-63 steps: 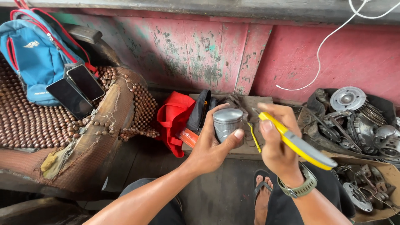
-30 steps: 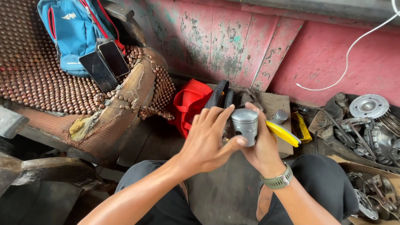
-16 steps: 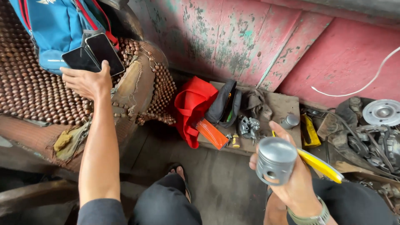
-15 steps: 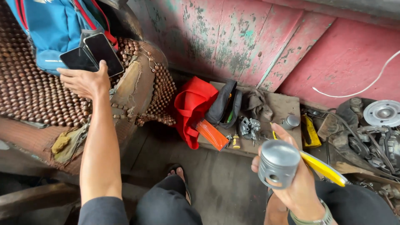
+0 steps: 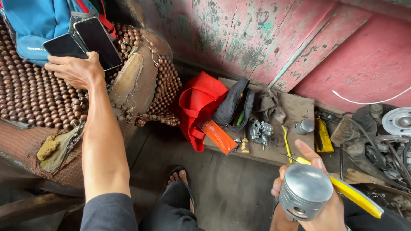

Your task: The person holds a metal piston in their left hand and uses a yellow utility knife in their right hand to scrape the top surface and edges. The person rotates the piston to access different areas while scraping.

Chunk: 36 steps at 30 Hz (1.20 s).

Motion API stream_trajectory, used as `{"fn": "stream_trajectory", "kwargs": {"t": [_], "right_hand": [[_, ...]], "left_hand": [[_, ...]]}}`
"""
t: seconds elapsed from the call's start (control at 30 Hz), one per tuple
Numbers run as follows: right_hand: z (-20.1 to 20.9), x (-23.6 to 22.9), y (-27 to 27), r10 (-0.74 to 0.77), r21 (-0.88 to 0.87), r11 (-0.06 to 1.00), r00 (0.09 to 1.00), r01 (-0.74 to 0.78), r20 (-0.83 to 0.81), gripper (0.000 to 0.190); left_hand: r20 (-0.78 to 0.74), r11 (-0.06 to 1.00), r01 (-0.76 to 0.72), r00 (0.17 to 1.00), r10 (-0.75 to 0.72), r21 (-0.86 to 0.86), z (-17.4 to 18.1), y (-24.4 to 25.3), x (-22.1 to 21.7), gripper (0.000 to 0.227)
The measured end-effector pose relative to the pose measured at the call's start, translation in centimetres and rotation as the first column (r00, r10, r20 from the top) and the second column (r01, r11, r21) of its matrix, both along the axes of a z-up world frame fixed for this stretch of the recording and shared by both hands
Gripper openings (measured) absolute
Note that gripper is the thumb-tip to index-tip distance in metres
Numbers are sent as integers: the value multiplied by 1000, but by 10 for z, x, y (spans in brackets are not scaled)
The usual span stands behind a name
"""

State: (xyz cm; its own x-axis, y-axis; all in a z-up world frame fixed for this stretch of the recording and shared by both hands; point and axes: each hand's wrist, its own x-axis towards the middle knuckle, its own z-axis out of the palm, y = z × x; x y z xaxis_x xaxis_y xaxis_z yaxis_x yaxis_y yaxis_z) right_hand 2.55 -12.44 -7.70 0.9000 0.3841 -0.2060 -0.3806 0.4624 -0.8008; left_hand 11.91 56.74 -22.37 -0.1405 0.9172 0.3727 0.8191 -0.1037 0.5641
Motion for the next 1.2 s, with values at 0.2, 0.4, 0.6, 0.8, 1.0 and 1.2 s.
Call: {"fn": "stream_trajectory", "kwargs": {"t": [0.2,0.4,0.6,0.8,1.0,1.2], "right_hand": [[5,6,-4,15,139,990,1000,-15,3,49],[24,6,-2,-35,124,992,990,18,135,55],[62,-9,9,-244,-103,960,960,259,140,53],[121,-26,11,-156,-544,705,847,456,507,66],[131,-30,14,-119,-569,701,857,430,501,65],[91,-22,7,-108,-384,818,769,429,630,65]], "left_hand": [[237,995,71,970,-53,-70,20,-35,-22,153],[227,508,854,476,-850,113,155,-321,-77,71],[230,-499,852,-459,-858,-162,259,-494,-159,122],[287,-386,872,-469,-835,302,252,-556,-173,93],[261,-380,865,-470,-843,328,254,-555,-178,81],[348,-296,889,-417,-840,350,241,-556,-179,66]]}}
